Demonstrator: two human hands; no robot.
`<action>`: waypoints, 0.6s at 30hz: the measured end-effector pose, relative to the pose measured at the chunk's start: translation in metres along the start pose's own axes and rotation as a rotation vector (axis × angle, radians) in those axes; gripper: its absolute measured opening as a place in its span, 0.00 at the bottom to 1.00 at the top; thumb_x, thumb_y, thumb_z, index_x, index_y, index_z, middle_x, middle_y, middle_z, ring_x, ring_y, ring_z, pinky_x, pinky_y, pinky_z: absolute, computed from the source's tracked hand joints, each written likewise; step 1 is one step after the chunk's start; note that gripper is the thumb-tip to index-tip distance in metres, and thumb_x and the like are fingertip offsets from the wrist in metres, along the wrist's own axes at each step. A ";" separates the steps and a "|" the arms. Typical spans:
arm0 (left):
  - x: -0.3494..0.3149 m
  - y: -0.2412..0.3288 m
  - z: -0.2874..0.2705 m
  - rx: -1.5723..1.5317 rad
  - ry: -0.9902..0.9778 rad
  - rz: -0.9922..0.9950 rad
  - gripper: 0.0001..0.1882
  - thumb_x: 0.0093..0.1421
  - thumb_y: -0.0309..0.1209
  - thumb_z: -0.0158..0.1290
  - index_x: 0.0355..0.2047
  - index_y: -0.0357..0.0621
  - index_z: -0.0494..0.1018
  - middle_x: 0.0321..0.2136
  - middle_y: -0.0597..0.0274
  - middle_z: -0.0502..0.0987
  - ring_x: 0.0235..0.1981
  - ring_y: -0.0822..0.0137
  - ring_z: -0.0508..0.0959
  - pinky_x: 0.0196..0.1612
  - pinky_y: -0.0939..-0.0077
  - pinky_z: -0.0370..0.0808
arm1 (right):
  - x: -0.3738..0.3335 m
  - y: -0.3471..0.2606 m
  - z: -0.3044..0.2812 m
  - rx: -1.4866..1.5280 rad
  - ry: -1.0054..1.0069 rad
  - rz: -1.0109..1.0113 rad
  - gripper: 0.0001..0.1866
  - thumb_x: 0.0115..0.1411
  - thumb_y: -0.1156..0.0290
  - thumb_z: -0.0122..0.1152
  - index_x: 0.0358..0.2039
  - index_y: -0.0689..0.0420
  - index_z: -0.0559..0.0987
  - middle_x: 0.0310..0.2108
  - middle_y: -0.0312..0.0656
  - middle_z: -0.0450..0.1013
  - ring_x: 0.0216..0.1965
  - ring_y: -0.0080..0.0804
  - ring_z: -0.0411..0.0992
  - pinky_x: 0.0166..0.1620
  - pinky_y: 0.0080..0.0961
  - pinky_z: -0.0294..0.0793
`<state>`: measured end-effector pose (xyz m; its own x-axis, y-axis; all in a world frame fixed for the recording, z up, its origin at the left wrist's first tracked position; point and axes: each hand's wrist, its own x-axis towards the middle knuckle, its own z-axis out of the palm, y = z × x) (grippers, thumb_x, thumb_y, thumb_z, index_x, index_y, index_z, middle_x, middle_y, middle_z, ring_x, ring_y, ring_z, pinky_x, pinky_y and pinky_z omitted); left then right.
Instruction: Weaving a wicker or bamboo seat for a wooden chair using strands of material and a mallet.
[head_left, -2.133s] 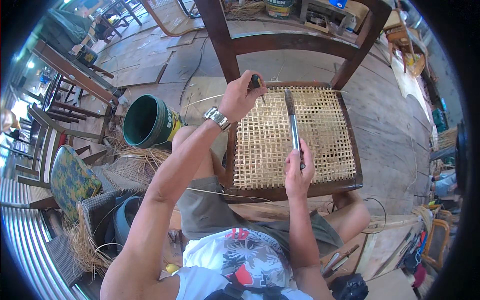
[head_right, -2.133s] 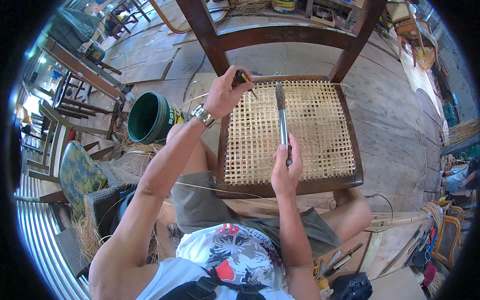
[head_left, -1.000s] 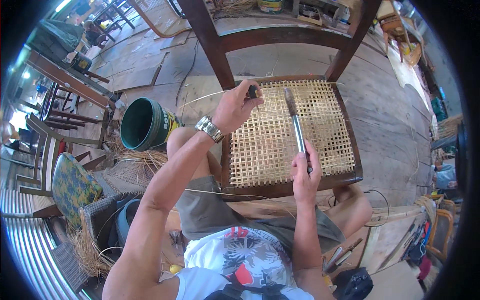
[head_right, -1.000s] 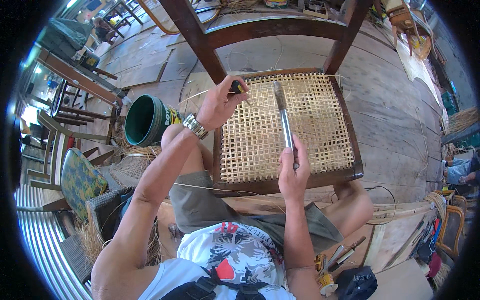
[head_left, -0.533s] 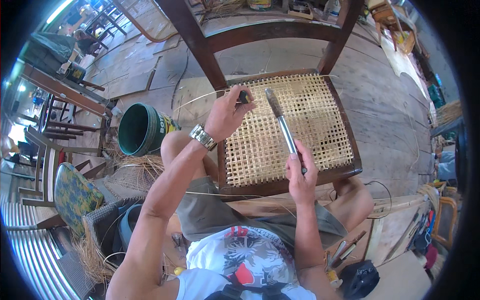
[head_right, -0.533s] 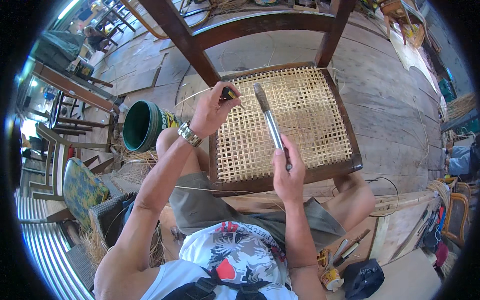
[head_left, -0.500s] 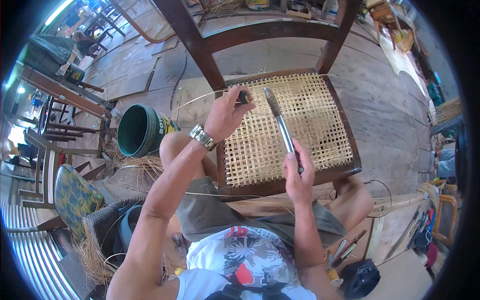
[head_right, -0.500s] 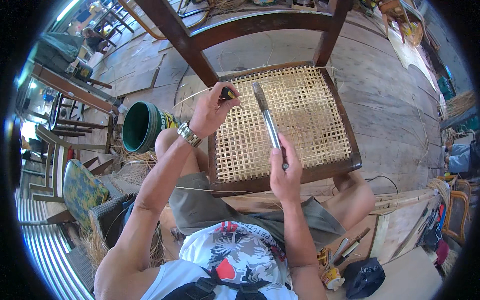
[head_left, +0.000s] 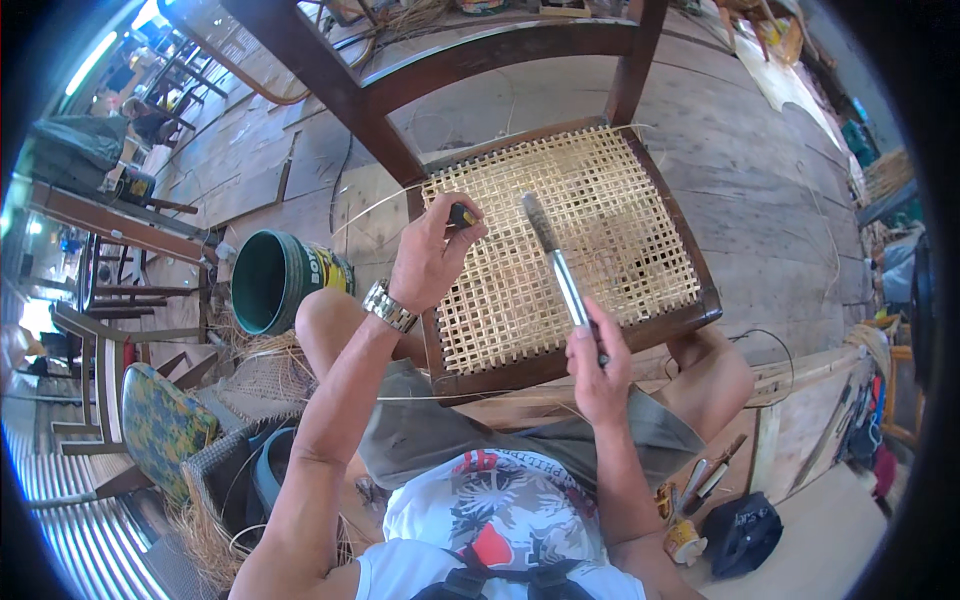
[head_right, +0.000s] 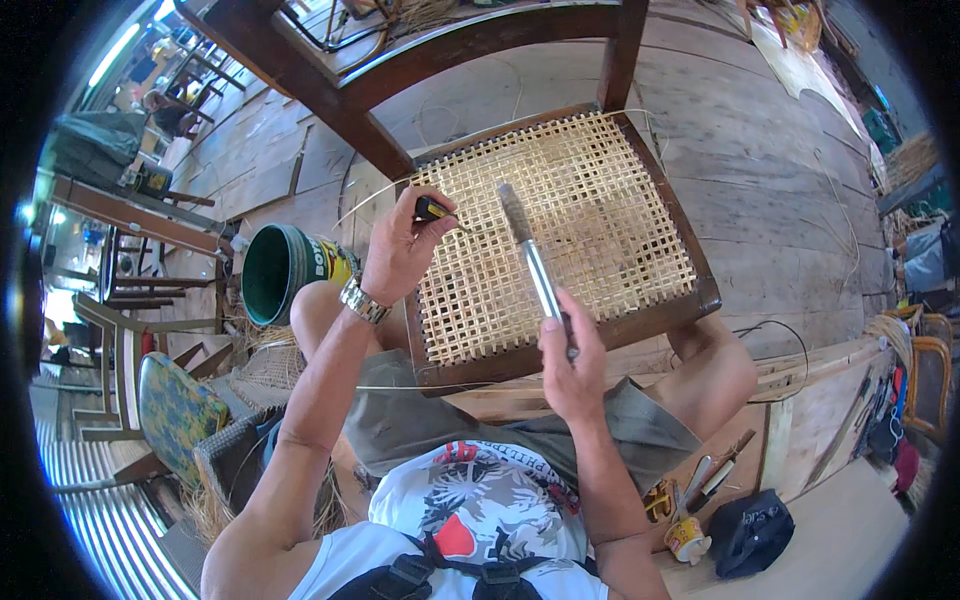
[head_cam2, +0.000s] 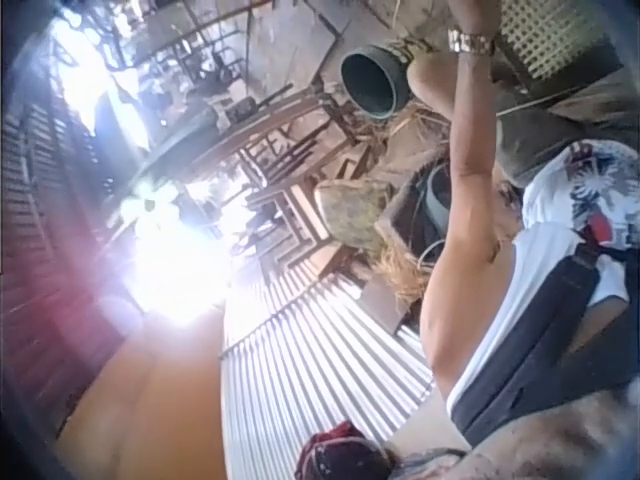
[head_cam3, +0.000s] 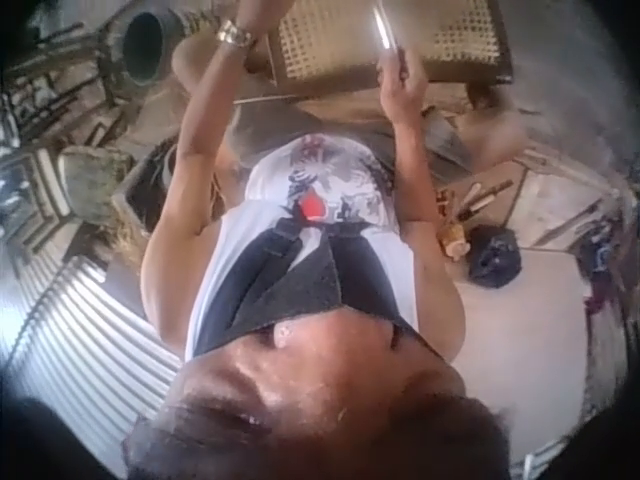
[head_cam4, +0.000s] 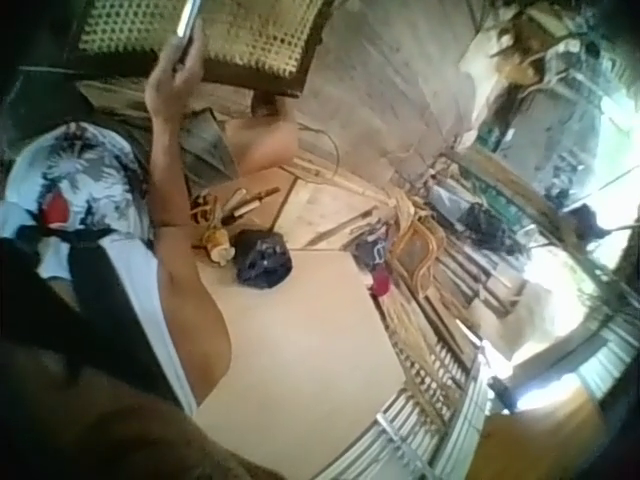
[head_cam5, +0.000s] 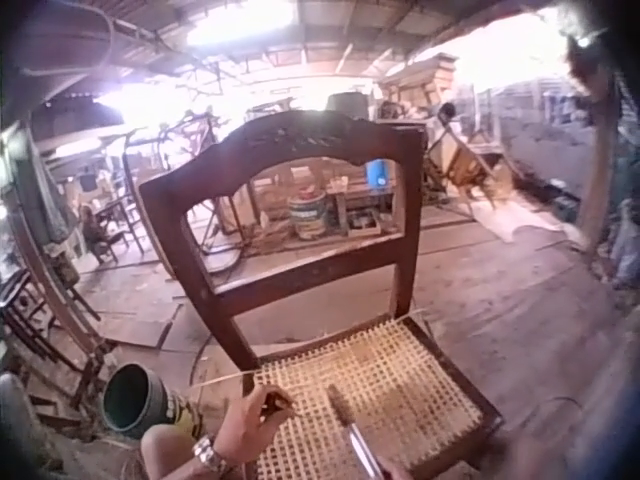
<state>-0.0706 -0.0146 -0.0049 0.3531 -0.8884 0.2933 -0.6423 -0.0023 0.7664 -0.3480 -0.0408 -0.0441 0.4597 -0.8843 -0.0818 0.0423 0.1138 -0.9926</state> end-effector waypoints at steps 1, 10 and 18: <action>0.000 0.002 0.000 0.003 -0.002 -0.011 0.12 0.66 0.28 0.61 0.46 0.42 0.72 0.33 0.57 0.83 0.33 0.64 0.84 0.37 0.70 0.78 | 0.001 0.003 0.000 -0.078 -0.095 -0.019 0.22 0.74 0.70 0.53 0.66 0.63 0.71 0.30 0.31 0.72 0.26 0.12 0.65 0.29 0.14 0.64; 0.012 -0.002 -0.012 -0.006 0.116 -0.026 0.11 0.65 0.24 0.61 0.46 0.42 0.73 0.30 0.60 0.82 0.29 0.73 0.80 0.34 0.76 0.75 | 0.014 -0.007 0.009 -0.081 -0.079 -0.029 0.22 0.75 0.69 0.53 0.64 0.64 0.71 0.31 0.33 0.71 0.30 0.16 0.66 0.33 0.18 0.68; -0.016 0.019 -0.001 -0.073 0.066 -0.061 0.12 0.66 0.25 0.62 0.48 0.43 0.75 0.34 0.62 0.83 0.34 0.73 0.82 0.37 0.77 0.77 | -0.020 -0.006 -0.012 0.008 -0.052 0.014 0.21 0.75 0.70 0.53 0.65 0.63 0.71 0.34 0.32 0.71 0.31 0.14 0.66 0.34 0.17 0.68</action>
<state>-0.0876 0.0003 0.0059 0.4354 -0.8557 0.2798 -0.5682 -0.0201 0.8227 -0.3681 -0.0292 -0.0377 0.5057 -0.8580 -0.0905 0.0422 0.1294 -0.9907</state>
